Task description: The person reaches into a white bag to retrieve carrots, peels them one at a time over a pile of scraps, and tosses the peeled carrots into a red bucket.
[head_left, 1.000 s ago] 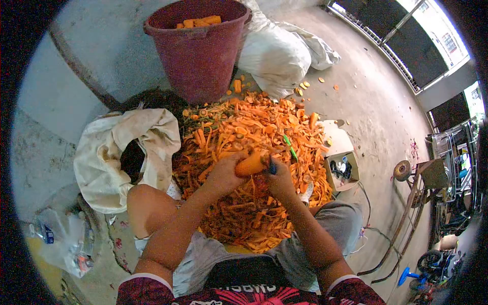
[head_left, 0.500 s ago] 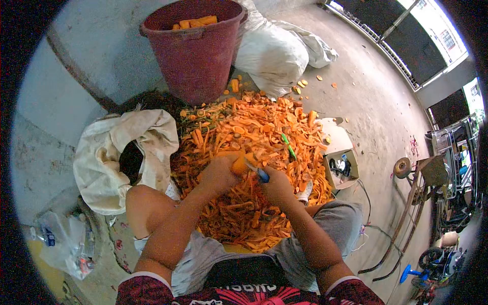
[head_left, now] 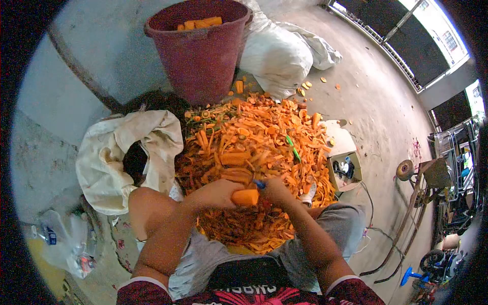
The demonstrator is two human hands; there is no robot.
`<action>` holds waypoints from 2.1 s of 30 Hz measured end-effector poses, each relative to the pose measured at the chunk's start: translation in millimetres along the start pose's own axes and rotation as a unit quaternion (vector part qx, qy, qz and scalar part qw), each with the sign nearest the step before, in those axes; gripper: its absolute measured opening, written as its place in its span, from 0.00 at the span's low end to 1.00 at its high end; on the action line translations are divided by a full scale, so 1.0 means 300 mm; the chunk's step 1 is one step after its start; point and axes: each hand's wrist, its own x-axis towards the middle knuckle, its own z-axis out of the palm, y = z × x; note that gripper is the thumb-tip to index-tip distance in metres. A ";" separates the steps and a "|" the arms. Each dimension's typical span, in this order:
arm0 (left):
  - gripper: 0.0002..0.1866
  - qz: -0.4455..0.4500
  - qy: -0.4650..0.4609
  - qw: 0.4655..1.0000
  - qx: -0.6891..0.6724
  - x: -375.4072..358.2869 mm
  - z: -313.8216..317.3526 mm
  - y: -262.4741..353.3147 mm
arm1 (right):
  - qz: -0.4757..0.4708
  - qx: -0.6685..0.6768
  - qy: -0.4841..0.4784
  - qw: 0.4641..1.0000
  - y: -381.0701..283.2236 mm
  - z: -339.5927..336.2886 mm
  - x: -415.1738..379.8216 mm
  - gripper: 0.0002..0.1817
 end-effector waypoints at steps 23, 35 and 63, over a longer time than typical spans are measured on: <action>0.14 -0.262 0.279 0.879 0.284 -0.340 -0.600 -0.539 | -0.005 -0.057 -0.071 0.996 0.002 0.014 -0.009 0.13; 0.11 -0.509 0.165 0.837 0.115 -0.573 0.248 -1.308 | 0.030 -0.009 -0.016 0.999 -0.020 0.059 -0.010 0.13; 0.18 -0.592 0.327 0.735 0.046 -0.607 0.015 -1.249 | 0.009 0.049 0.048 0.998 0.004 0.129 0.044 0.10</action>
